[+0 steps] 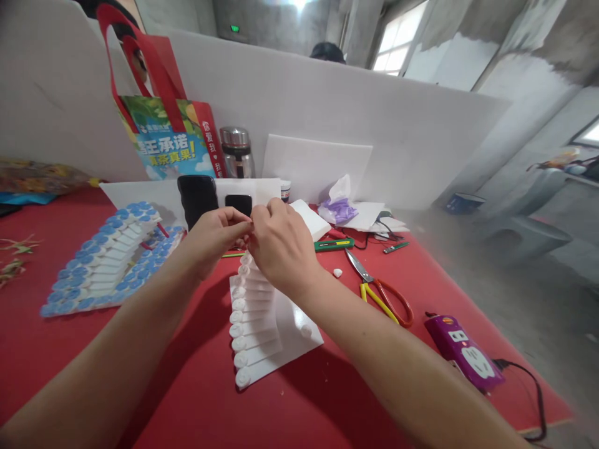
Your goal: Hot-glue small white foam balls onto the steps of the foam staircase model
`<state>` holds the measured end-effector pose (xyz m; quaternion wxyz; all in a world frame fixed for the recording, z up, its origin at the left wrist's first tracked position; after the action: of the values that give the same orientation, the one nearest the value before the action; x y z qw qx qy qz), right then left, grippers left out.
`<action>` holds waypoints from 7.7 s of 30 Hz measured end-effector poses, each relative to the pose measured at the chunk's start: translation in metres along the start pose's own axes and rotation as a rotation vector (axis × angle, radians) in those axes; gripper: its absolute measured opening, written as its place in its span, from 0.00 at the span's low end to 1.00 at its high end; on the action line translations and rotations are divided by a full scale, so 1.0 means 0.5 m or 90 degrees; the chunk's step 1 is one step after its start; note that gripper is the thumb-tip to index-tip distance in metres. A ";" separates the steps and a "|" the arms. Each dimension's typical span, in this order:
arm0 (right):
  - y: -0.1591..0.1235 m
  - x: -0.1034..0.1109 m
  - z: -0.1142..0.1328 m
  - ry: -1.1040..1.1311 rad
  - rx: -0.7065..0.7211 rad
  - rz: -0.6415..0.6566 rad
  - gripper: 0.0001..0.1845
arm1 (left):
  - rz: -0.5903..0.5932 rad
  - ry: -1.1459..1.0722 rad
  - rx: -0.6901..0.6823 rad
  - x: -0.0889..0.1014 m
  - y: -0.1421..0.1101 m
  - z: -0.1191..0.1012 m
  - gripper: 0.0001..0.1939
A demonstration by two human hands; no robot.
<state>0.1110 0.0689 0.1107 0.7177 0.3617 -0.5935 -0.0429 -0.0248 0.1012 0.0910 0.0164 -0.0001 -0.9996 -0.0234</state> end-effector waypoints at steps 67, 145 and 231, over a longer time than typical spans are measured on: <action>0.037 -0.166 -0.127 0.654 -0.152 0.332 0.15 | 0.151 -0.149 0.234 0.030 0.046 0.125 0.14; -0.062 -0.034 -0.151 0.666 -0.254 0.540 0.07 | 0.162 0.097 0.259 0.058 -0.030 0.099 0.31; -0.001 -0.052 -0.137 0.539 0.012 0.392 0.07 | 0.066 0.098 0.179 0.019 -0.073 0.114 0.25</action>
<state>0.1642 0.1133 0.0866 0.8709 0.1624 -0.3307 0.3251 -0.0359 0.0672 0.0327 0.0939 -0.0478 -0.9875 0.1176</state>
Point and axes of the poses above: each hand's wrist, its own y-axis towards the middle knuckle, its own x-axis out of the back of the hand, z = x × y, the point moved 3 cm from there along y, towards the middle knuckle, and after that the axes turned 5 degrees about -y, right-handed, at the moved point
